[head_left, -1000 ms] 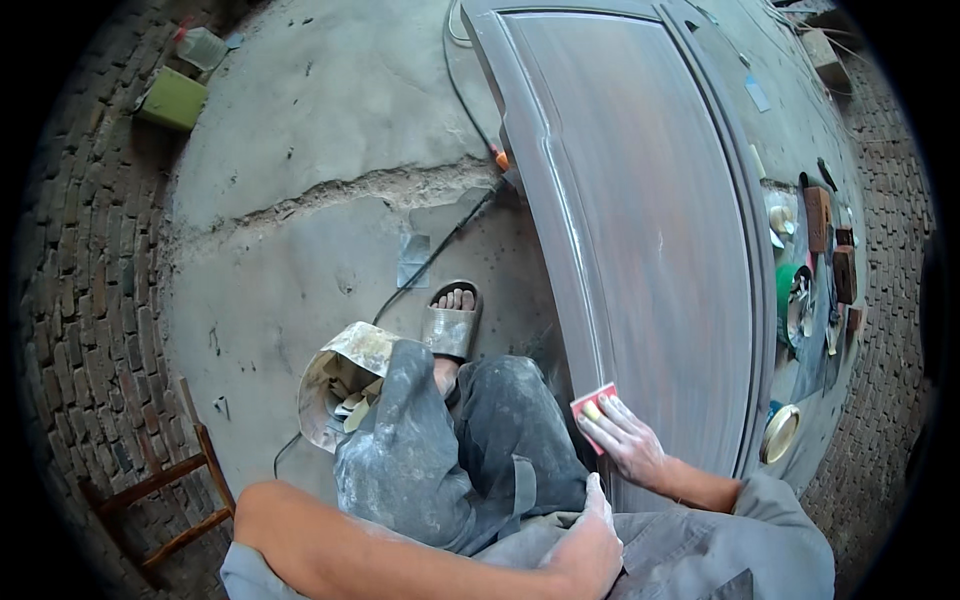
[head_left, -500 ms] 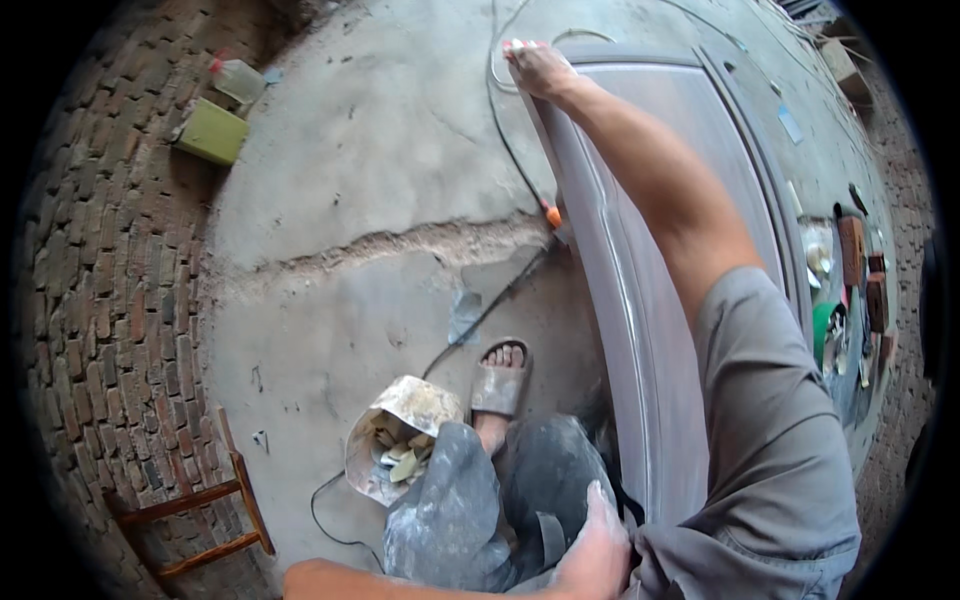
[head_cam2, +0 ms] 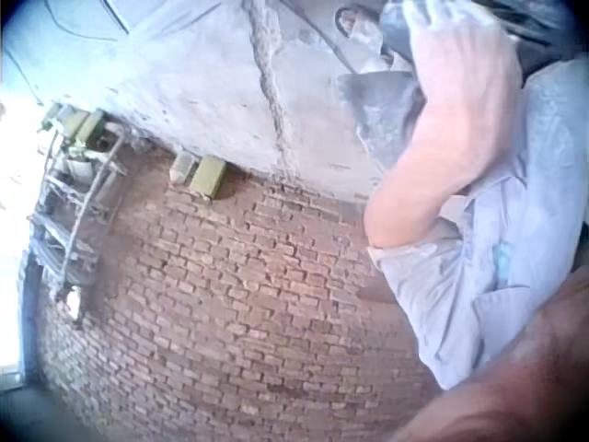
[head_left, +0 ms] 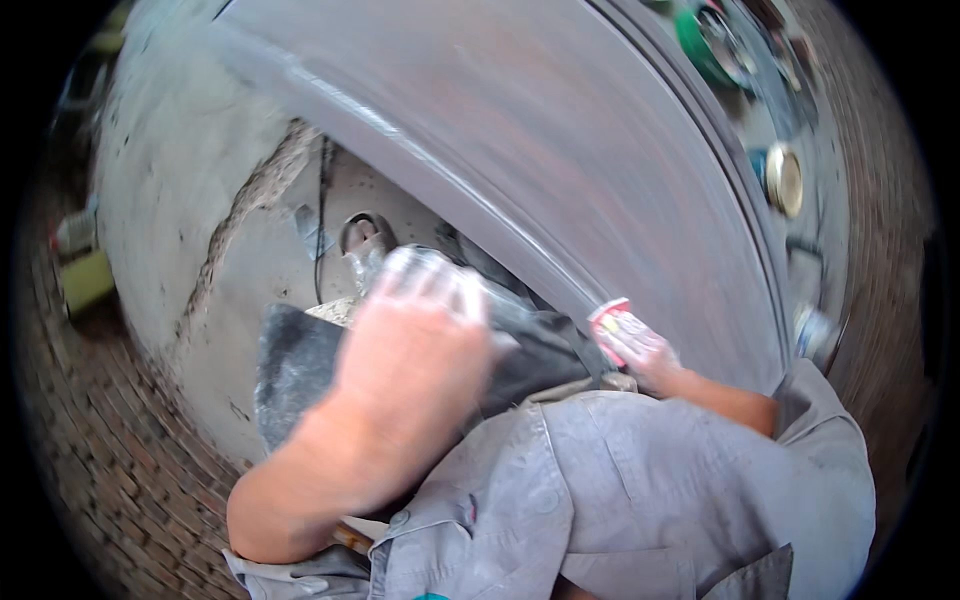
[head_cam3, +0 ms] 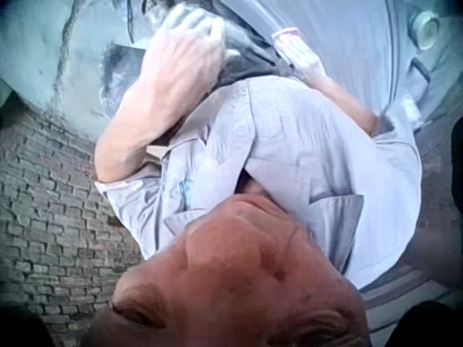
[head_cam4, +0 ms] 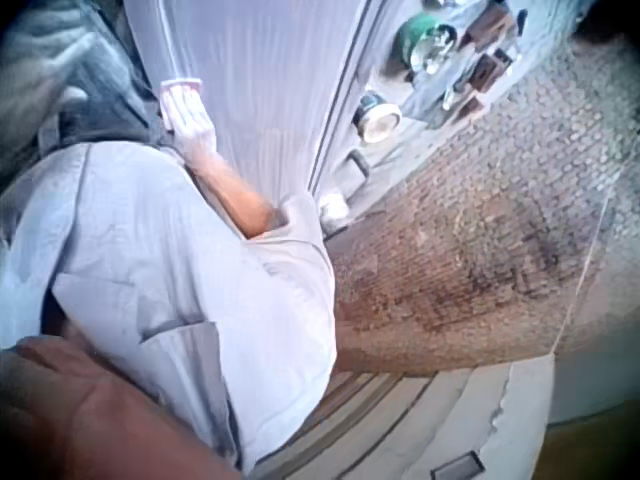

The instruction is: The person sands a large wooden door lying flat on the floor using a sanding block. They work systematically across the surface and edges, occasionally repositioning the door to reach different areas.

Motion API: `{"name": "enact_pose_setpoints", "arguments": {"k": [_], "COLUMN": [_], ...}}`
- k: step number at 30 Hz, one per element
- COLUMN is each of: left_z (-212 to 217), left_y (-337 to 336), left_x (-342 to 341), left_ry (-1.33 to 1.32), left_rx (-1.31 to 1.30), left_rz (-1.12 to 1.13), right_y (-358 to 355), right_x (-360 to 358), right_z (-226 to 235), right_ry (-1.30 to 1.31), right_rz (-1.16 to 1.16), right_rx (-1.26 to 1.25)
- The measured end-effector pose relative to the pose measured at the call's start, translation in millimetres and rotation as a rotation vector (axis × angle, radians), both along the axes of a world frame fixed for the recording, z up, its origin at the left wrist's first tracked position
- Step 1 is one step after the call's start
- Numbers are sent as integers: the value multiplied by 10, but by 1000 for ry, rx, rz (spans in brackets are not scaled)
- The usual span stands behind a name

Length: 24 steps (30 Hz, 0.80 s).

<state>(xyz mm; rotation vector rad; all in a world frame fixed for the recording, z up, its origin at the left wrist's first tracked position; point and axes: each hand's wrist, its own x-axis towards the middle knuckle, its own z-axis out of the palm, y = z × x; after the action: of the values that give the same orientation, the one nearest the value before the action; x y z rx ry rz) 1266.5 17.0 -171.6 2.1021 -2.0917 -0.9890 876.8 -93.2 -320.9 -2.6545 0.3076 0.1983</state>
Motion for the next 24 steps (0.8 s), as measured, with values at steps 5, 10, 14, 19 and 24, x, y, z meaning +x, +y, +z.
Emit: {"name": "enact_pose_setpoints", "arguments": {"k": [5,10,14,19,24], "left_z": [-457,-1423,-2098,-2387,-2384], "left_y": [-225,-711,-956,-1070,-1090], "left_x": [166,353,473,465,375], "left_ry": [-143,-180,-243,-256,-194], "left_rx": [-148,-590,-760,-748,-705], "left_rz": [35,115,85,14,25], "right_y": [327,292,337,364,324], "right_x": [-818,-911,-893,-904,-975], "right_z": [-167,-321,-464,-540,-468], "right_ry": [-25,-122,-188,-185,-101], "right_rz": [-191,-163,-152,-201,-110], "right_rx": [-45,-47,-66,-85,-101]}}
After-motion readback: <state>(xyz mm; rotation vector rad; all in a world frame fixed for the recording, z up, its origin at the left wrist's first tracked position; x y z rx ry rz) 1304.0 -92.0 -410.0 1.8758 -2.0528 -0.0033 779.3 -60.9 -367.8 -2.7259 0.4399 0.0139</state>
